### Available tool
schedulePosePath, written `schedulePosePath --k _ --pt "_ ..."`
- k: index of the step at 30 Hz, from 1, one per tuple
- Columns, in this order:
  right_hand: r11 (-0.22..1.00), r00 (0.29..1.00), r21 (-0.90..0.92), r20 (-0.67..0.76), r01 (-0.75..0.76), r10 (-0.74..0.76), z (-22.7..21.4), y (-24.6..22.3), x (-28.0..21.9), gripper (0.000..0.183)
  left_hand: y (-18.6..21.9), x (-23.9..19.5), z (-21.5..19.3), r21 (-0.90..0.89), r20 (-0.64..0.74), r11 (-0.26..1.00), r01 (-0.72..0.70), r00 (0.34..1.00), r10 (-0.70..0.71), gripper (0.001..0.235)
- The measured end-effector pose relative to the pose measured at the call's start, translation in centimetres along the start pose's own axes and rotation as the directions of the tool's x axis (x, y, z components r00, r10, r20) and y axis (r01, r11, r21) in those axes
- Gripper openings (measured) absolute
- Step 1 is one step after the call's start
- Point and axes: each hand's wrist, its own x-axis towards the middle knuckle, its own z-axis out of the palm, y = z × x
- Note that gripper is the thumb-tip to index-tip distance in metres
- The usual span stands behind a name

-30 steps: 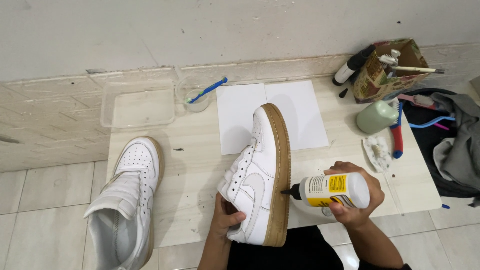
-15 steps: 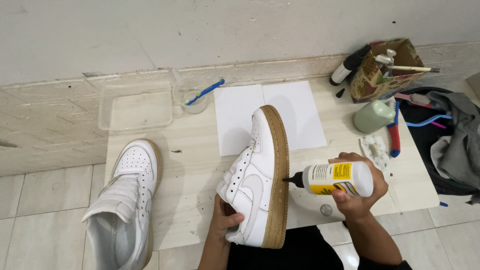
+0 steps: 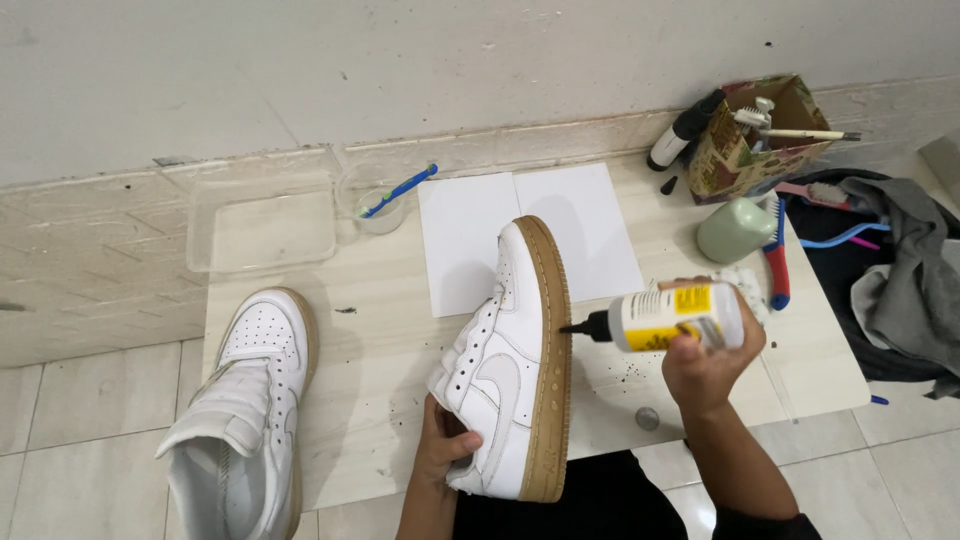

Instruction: Applying glue to the sole of a white sneaker using a small brush and glue bottle for repair.

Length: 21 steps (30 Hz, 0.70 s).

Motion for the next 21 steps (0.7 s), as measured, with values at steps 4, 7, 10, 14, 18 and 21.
schedulePosePath --k 4,7,10,14,18,21 --pt "0.613 0.868 0.669 0.099 -0.420 0.487 -0.5 1.6 0.6 0.047 -1.0 -0.4 -1.3 -0.014 -0.037 1.000 -0.001 0.999 0.001 0.082" --pt "0.349 0.727 0.766 0.216 -0.540 0.652 -0.3 0.7 2.4 0.051 -0.5 -0.1 -0.8 -0.006 -0.031 1.000 -0.009 0.999 0.009 0.086" --pt "0.209 0.662 0.797 0.290 -0.566 0.691 -0.6 0.3 3.0 0.042 -1.3 -0.6 -1.8 -0.031 -0.043 1.000 -0.008 0.999 0.007 0.089" --pt "0.234 0.673 0.752 0.348 -0.616 0.653 -2.9 3.6 1.9 0.040 0.0 -0.2 -0.3 -0.051 -0.027 0.999 -0.017 1.000 0.016 0.087" --pt "0.499 0.716 0.574 0.240 -0.649 0.655 -3.8 5.1 2.4 0.056 -0.8 -0.6 -1.6 -0.081 -0.080 0.996 0.027 0.996 -0.033 0.092" --pt "0.707 0.744 0.246 0.111 -0.663 0.659 -2.7 3.8 4.0 0.057 -0.7 -0.7 -1.9 -0.015 0.008 0.999 -0.031 0.999 0.031 0.093"
